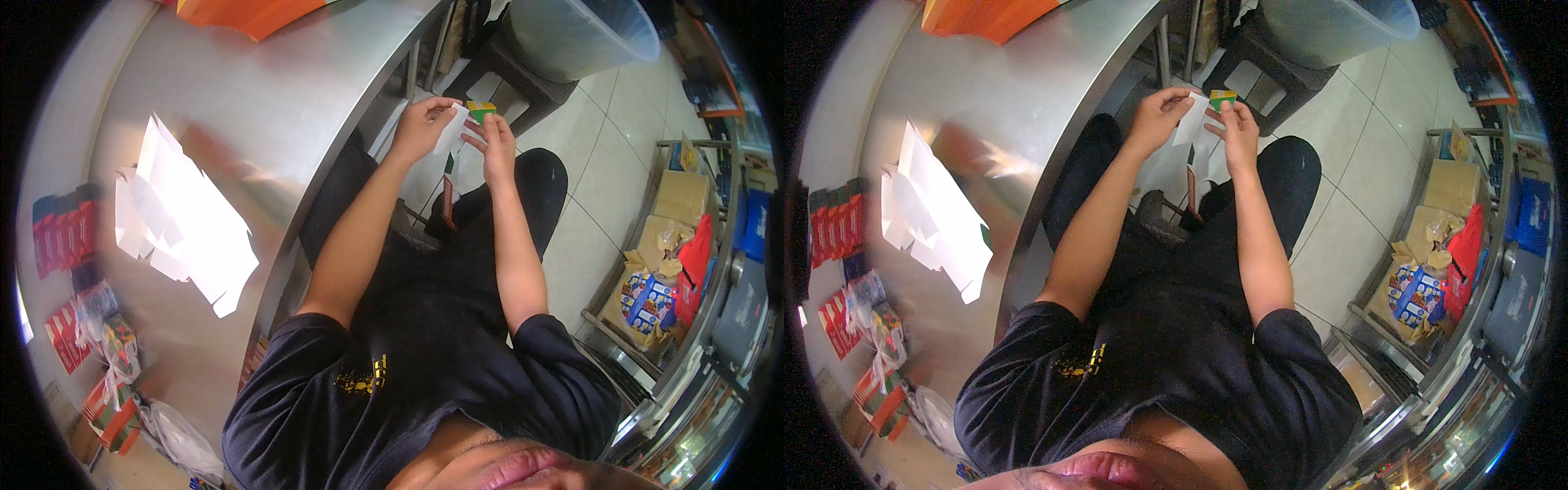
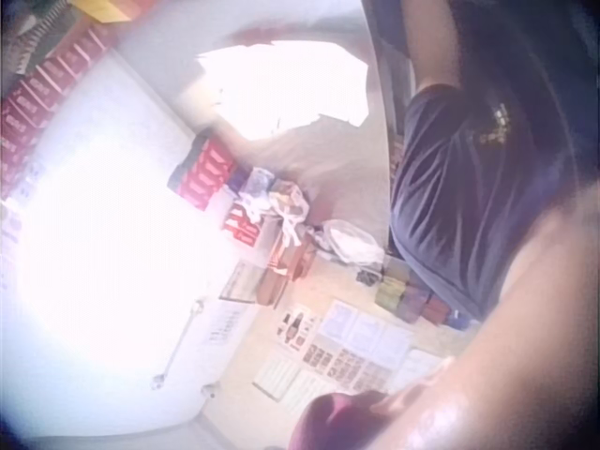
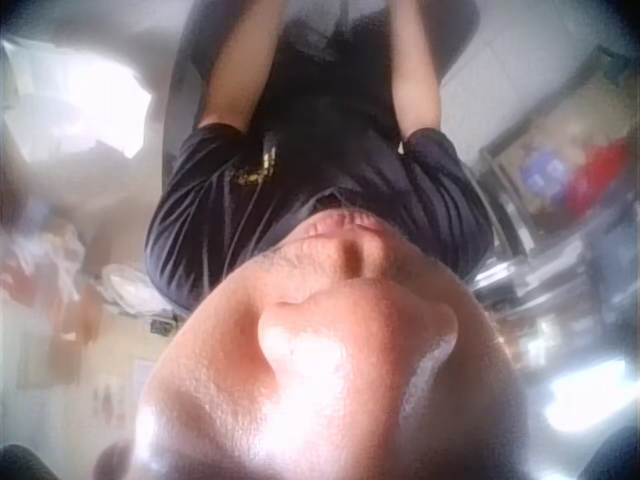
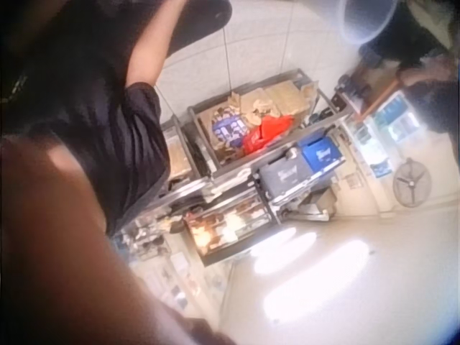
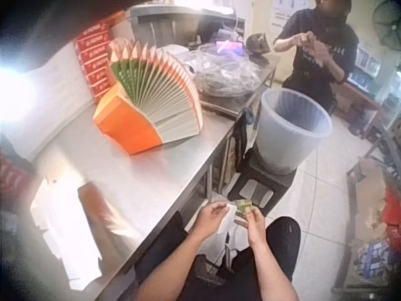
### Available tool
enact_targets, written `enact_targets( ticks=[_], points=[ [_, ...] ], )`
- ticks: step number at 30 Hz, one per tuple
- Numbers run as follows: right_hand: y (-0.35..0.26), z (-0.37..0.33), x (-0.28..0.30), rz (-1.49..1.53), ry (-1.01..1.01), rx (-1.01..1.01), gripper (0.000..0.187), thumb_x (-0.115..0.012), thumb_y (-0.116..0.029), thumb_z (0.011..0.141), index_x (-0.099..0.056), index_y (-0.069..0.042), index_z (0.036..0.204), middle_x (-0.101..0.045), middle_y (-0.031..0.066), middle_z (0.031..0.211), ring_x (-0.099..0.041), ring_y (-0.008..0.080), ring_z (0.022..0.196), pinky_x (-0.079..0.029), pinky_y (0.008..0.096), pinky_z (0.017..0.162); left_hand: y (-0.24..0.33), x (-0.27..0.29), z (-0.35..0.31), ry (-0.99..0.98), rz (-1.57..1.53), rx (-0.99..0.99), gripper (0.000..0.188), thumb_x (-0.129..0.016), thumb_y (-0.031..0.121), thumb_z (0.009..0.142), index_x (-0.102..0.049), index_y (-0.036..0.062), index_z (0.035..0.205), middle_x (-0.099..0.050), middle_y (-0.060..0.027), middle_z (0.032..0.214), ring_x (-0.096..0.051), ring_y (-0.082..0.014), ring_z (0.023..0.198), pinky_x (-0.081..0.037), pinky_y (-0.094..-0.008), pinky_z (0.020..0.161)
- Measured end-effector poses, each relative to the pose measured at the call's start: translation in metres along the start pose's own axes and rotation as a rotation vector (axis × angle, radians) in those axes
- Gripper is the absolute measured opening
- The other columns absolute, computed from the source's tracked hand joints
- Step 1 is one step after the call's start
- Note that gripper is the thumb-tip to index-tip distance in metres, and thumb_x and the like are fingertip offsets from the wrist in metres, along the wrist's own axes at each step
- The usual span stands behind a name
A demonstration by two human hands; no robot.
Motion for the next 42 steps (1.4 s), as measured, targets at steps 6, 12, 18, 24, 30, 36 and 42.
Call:
enact_targets(
  ticks=[6, 12, 18, 24, 30, 36, 42],
  points=[
    [-0.013, -0.012, -0.007, -0.709, 0.068, 0.425, 0.017, -0.072, -0.014, 0.094, -0.072, 0.003, 0.098, -0.073, 0.0129, 0.093, -0.073, 0.0228, 0.084, -0.058, 0.0329, 0.069, 0.004, 0.003, 0.002, 0.087, 0.169, -0.081, 0.024, -0.071, 0.015, 0.092, -0.075, 0.0064, 0.114, -0.076, -0.0085, 0.099, -0.07, -0.0144, 0.092, -0.054, -0.0297, 0.083],
    [-0.027, -0.028, -0.033, -0.787, -0.037, 0.563, 0.018, -0.071, -0.014, 0.094, -0.073, 0.003, 0.098, -0.073, 0.0139, 0.094, -0.072, 0.0227, 0.079, -0.056, 0.0301, 0.07, 0.022, -0.005, -0.009, 0.069, 0.253, -0.164, 0.026, -0.073, 0.016, 0.092, -0.075, 0.0048, 0.115, -0.076, -0.0081, 0.099, -0.068, -0.011, 0.09, -0.053, -0.0285, 0.082],
    [0.011, -0.003, -0.005, -0.219, -0.017, 0.114, 0.022, -0.068, -0.019, 0.099, -0.07, 0.002, 0.105, -0.072, 0.0081, 0.097, -0.071, 0.0164, 0.087, -0.057, 0.0306, 0.073, 0.008, -0.003, -0.003, 0.031, 0.235, -0.165, 0.027, -0.074, 0.017, 0.092, -0.075, 0.0069, 0.117, -0.076, -0.0078, 0.1, -0.068, -0.012, 0.092, -0.055, -0.0275, 0.075],
    [0.013, 0.0, -0.006, -0.142, -0.154, 0.022, 0.023, -0.061, -0.021, 0.103, -0.065, -0.001, 0.113, -0.068, 0.0048, 0.098, -0.066, 0.0139, 0.091, -0.056, 0.0293, 0.077, 0.004, -0.004, -0.002, 0.004, 0.141, -0.036, 0.027, -0.074, 0.018, 0.093, -0.075, 0.0073, 0.118, -0.075, -0.0067, 0.105, -0.068, -0.0138, 0.092, -0.057, -0.0277, 0.068],
    [0.017, 0.002, 0.001, -0.136, -0.153, -0.025, 0.02, -0.062, -0.02, 0.102, -0.064, -0.001, 0.111, -0.069, 0.0066, 0.096, -0.067, 0.0136, 0.084, -0.056, 0.0288, 0.075, 0.001, -0.005, -0.002, -0.043, 0.114, -0.004, 0.028, -0.074, 0.019, 0.093, -0.075, 0.0052, 0.117, -0.076, -0.0072, 0.105, -0.068, -0.0129, 0.088, -0.056, -0.027, 0.068],
    [0.006, -0.006, -0.006, -0.228, -0.073, 0.128, 0.018, -0.066, -0.013, 0.1, -0.063, 0.001, 0.111, -0.071, 0.0099, 0.091, -0.069, 0.0146, 0.079, -0.056, 0.0277, 0.072, 0.005, -0.005, -0.006, -0.003, 0.289, -0.062, 0.031, -0.077, 0.02, 0.09, -0.075, 0.0034, 0.116, -0.076, -0.0086, 0.101, -0.068, -0.0101, 0.085, -0.055, -0.0275, 0.069],
    [0.005, -0.008, -0.009, -0.298, -0.09, 0.168, 0.018, -0.064, -0.009, 0.099, -0.065, 0.001, 0.114, -0.072, 0.0094, 0.092, -0.07, 0.0143, 0.081, -0.056, 0.0274, 0.073, 0.006, -0.004, -0.007, 0.032, 0.272, -0.145, 0.033, -0.08, 0.02, 0.086, -0.075, 0.0041, 0.114, -0.075, -0.0079, 0.096, -0.067, -0.0113, 0.082, -0.053, -0.0285, 0.073]
  ],
)
Point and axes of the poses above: each hand's wrist, its own z-axis towards the middle knuckle, its own x-axis out of the back of the hand, y = z × x, the point moved 4 cm from there along z, towards the middle knuckle
